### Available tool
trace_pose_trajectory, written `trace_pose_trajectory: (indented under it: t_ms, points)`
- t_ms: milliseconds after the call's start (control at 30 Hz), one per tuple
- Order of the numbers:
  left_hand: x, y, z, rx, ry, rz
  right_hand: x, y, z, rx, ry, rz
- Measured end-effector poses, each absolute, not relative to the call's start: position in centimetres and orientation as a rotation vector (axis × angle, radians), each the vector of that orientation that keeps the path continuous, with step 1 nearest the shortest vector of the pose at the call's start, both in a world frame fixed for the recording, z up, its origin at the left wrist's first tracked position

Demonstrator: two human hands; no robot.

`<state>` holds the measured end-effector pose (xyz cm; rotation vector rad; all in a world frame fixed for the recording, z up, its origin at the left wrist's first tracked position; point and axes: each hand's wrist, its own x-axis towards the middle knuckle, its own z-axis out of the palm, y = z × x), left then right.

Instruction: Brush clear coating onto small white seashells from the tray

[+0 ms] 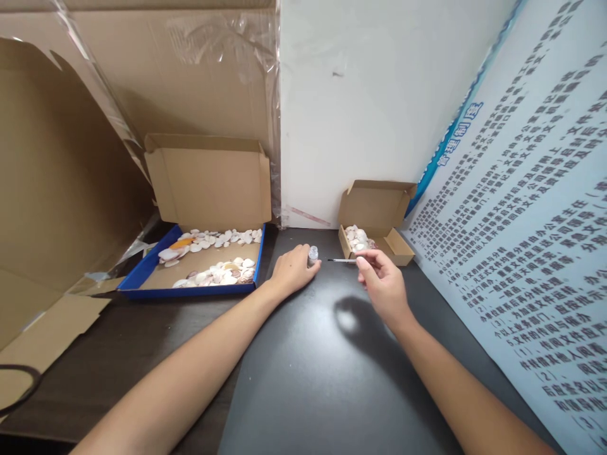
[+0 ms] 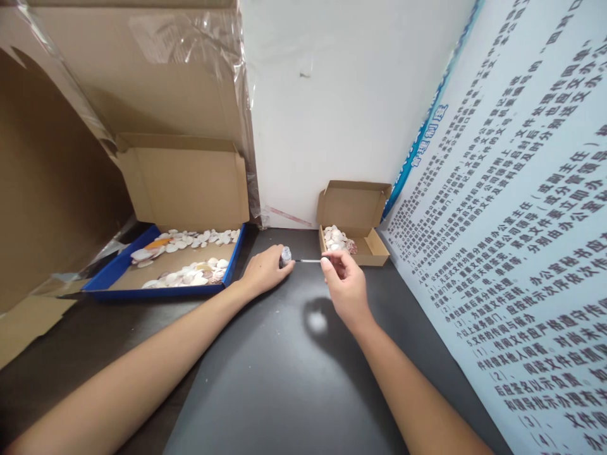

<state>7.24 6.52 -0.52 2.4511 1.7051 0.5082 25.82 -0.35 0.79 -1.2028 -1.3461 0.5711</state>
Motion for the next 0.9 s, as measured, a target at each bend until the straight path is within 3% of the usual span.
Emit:
trace_pose_trajectory:
  t_ms: [533,900]
  points:
    - [8.0,9.7,-1.0,2.158,1.822,0.642,25.6,0.3,-0.4,-1.168,-1.237,0.777]
    - [4.1,3.4,-0.7,2.191,1.463,0.746,23.8,0.2,-1.8,-1.158,-1.254,0.911]
